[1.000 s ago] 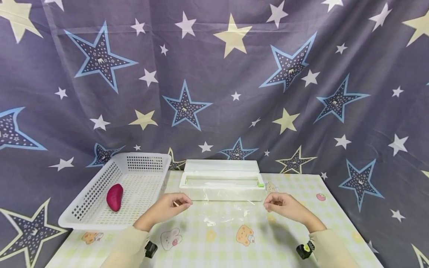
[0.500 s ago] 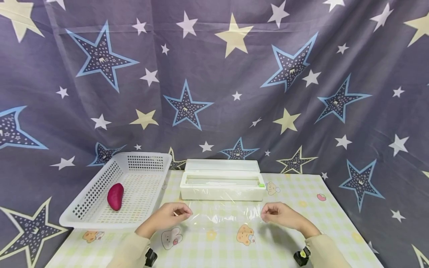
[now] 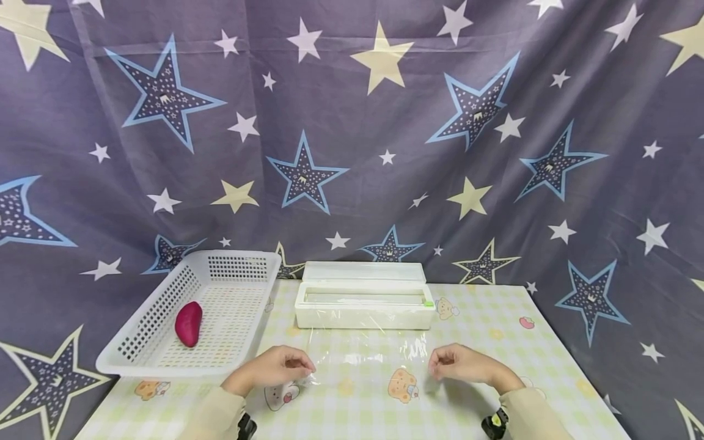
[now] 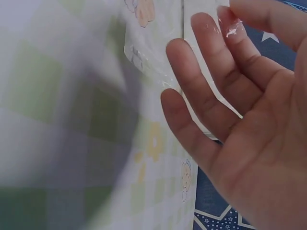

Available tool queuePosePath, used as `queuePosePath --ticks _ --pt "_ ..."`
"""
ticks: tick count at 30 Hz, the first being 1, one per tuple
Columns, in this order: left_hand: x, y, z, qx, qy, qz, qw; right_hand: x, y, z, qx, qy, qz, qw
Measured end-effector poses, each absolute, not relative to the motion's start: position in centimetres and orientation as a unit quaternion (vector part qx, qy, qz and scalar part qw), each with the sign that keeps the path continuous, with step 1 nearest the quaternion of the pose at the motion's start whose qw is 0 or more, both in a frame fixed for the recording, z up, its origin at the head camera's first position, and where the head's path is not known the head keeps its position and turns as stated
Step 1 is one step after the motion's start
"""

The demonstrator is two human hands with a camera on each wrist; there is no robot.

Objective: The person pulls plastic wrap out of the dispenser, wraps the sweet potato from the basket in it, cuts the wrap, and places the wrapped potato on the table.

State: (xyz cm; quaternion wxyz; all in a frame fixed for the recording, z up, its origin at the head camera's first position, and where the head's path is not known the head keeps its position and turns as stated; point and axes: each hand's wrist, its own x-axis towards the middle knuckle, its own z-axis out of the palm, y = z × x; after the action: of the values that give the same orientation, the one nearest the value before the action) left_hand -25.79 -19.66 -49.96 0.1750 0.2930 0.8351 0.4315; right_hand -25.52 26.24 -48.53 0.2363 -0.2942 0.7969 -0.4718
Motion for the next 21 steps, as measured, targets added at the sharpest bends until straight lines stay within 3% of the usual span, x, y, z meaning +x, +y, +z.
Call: queuePosePath --ticks 6,15,21 --pt "-25.4 -19.7 -49.8 0.287 0.824 0.436 0.220 -25.5 26.2 -48.9 -0.283 0.797 -0.464 0.265" --pt "-24.9 -19.6 -49.6 0.254 0.813 0.447 0.273 -25.1 25.9 -49.3 -0.248 0.842 -0.430 0.213" --pt "-24.9 -19.5 -49.8 0.257 0.813 0.437 0.287 -25.0 25.9 -50.0 -0.274 0.828 -0.439 0.217"
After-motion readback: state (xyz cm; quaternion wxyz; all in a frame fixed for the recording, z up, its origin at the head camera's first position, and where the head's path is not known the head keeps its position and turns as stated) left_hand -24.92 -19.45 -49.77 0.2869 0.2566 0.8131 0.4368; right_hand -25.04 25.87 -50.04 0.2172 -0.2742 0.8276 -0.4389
